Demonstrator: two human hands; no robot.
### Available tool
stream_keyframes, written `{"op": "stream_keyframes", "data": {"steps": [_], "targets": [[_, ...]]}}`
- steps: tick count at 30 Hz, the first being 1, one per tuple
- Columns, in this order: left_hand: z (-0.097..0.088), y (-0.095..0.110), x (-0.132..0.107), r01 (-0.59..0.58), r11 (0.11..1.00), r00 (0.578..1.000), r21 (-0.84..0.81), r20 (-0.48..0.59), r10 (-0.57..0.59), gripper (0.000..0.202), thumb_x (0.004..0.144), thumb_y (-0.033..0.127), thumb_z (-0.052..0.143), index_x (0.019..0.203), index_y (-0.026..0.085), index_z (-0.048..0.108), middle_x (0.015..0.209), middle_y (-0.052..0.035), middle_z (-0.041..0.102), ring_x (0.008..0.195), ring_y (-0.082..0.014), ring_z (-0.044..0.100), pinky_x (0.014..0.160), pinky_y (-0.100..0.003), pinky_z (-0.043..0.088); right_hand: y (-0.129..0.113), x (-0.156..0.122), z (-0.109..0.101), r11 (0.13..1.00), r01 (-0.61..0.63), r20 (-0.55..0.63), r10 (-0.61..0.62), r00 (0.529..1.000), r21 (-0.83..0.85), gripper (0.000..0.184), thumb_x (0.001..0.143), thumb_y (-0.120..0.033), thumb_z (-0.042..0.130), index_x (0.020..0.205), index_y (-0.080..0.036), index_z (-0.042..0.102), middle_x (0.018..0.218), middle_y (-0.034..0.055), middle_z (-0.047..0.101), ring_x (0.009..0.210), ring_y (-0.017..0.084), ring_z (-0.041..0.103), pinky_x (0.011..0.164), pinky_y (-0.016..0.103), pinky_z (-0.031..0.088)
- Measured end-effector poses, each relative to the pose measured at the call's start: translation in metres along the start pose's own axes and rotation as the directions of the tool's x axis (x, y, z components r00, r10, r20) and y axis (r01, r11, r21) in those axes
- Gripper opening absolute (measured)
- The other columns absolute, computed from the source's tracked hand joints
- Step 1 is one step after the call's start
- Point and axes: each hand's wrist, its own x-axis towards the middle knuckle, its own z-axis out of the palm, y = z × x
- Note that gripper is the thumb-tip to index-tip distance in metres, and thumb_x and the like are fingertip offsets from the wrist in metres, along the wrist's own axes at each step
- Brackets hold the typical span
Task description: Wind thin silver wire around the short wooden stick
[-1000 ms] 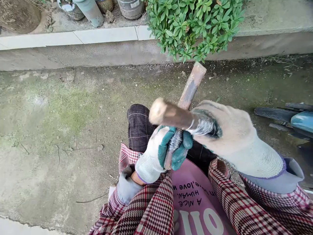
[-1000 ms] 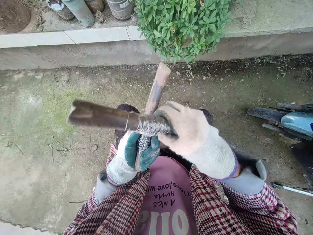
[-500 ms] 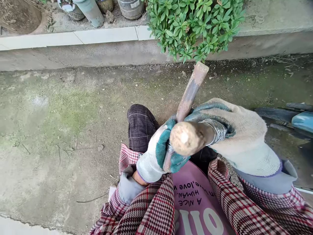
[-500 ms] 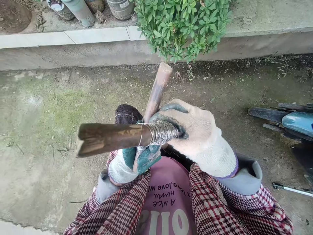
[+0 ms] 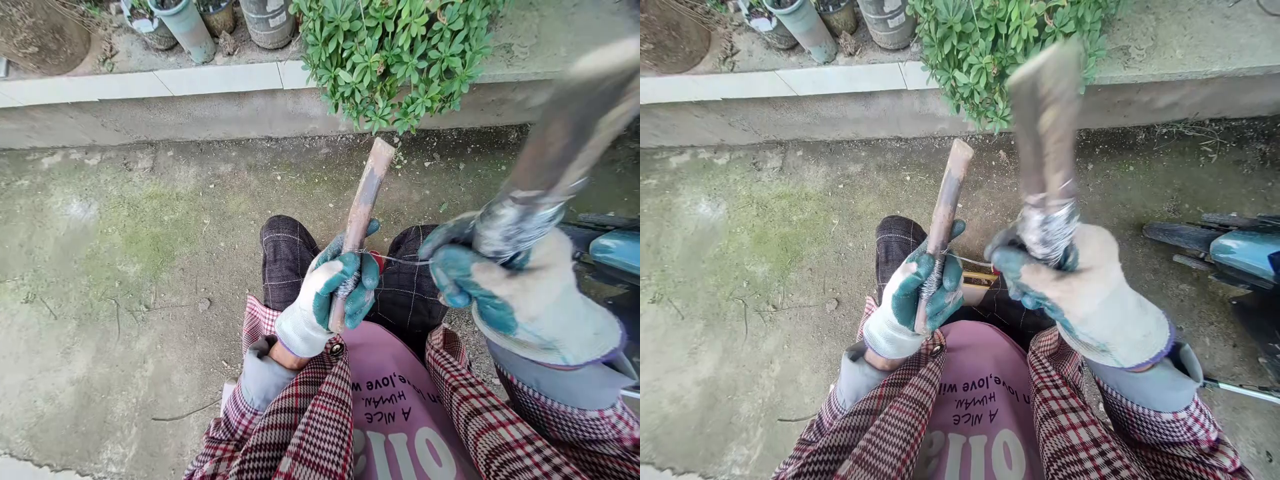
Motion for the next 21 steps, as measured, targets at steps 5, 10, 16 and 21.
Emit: {"op": "stream_keyframes", "data": {"steps": [5, 10, 16, 21], "targets": [[0.002, -0.005, 0.003, 0.027, 0.990, 0.998, 0.137, -0.066, -0.018, 0.087, 0.077, 0.034, 0.087, 0.156, 0.020, 0.052, 0.066, 0.0110, 0.052, 0.042, -0.0050, 0.044, 0.039, -0.017, 0.038, -0.014, -0.009, 0.009, 0.990, -0.040, 0.010, 0.039, 0.999, 0.137, 0.016, 0.064, -0.031, 0.097, 0.072, -0.022, 0.085, 0.048, -0.0003, 0.063, 0.034, 0.013, 0.050, 0.030, 0.023, 0.042], [0.007, 0.008, 0.002, -0.001, 0.998, 1.000, 0.066, -0.021, 0.002, 0.080, 0.080, 0.030, 0.084, 0.154, 0.022, 0.054, 0.066, 0.0117, 0.052, 0.037, -0.0022, 0.034, 0.035, -0.015, 0.033, -0.001, -0.011, 0.003, 0.987, 0.161, 0.026, -0.160, 0.987, -0.023, 0.009, 0.072, -0.022, 0.088, 0.079, -0.028, 0.088, 0.072, 0.0020, 0.080, 0.055, 0.018, 0.070, 0.046, 0.025, 0.058], [0.010, 0.014, -0.006, -0.042, 0.990, 0.996, -0.134, 0.074, 0.052, 0.041, 0.096, 0.041, 0.073, 0.130, 0.019, 0.069, 0.073, 0.0049, 0.064, 0.034, -0.0027, 0.032, 0.029, -0.015, 0.033, 0.003, -0.008, 0.010, 0.996, 0.071, -0.105, -0.076, 0.992, -0.051, 0.007, 0.071, -0.021, 0.083, 0.074, -0.027, 0.085, 0.060, -0.0019, 0.071, 0.044, 0.011, 0.056, 0.040, 0.022, 0.046], [0.015, 0.010, -0.008, -0.117, 0.986, 0.993, -0.120, 0.000, 0.117, 0.036, 0.103, 0.045, 0.067, 0.124, 0.016, 0.073, 0.071, 0.0030, 0.067, 0.037, -0.0044, 0.039, 0.032, -0.015, 0.037, 0.005, -0.005, 0.011, 0.991, 0.070, -0.107, -0.082, 0.991, -0.115, 0.008, 0.066, -0.023, 0.084, 0.073, -0.027, 0.085, 0.069, 0.0003, 0.078, 0.059, 0.017, 0.069, 0.051, 0.026, 0.056]]}}
